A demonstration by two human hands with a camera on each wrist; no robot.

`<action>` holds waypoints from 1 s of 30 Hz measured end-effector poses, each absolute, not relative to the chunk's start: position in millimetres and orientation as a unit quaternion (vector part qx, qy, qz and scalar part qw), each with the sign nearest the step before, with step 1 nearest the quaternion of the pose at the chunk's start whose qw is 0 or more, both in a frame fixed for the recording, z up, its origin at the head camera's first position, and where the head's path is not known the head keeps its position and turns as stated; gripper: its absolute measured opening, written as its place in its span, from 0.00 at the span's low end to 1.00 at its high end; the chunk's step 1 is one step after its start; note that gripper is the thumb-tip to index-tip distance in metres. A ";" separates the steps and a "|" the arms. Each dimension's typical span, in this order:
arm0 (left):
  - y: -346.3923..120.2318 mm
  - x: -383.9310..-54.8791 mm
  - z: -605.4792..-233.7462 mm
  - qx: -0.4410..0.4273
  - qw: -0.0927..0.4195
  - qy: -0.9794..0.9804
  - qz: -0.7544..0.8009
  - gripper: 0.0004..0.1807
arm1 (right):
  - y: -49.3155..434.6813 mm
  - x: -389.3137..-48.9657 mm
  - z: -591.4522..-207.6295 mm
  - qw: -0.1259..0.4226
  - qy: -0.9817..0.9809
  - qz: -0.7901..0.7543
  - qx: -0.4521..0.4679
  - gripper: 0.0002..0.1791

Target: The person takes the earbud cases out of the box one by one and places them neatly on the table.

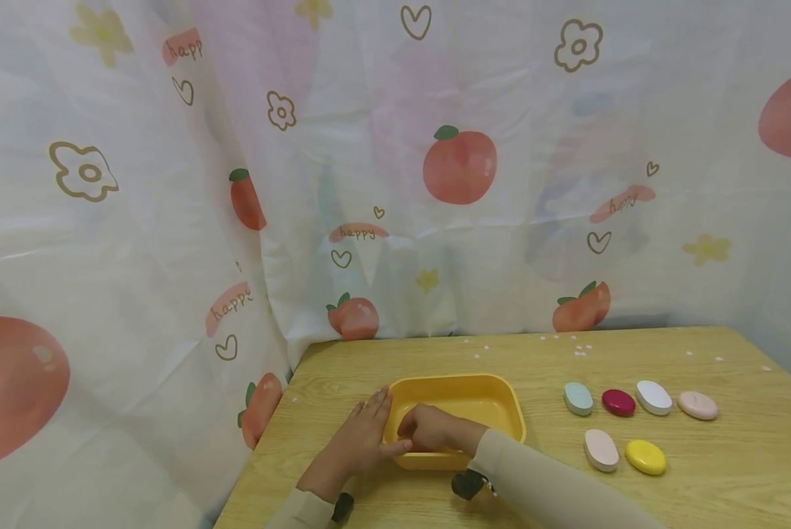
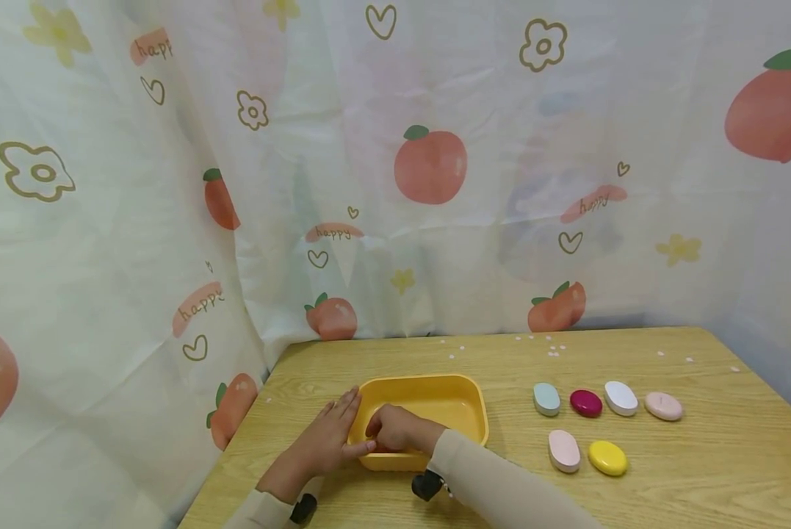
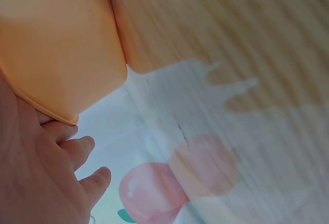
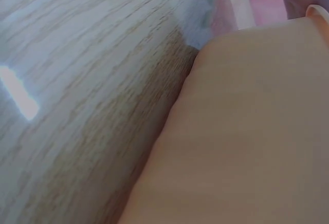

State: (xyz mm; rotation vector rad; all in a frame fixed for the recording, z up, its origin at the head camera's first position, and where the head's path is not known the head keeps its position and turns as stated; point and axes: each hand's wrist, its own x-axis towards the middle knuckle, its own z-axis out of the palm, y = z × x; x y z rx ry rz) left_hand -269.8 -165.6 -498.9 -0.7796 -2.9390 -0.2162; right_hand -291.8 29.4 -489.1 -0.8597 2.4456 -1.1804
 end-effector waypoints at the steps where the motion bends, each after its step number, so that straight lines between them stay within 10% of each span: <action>1: -165.5 -269.6 -499.2 -0.256 0.047 -0.963 -0.071 0.58 | 29.5 -291.6 -489.1 0.149 0.849 -0.411 -0.297 0.11; 30: -163.9 -269.4 -498.8 -0.247 0.038 -0.965 -0.076 0.57 | 35.2 -292.8 -490.4 0.148 0.869 -0.387 -0.272 0.03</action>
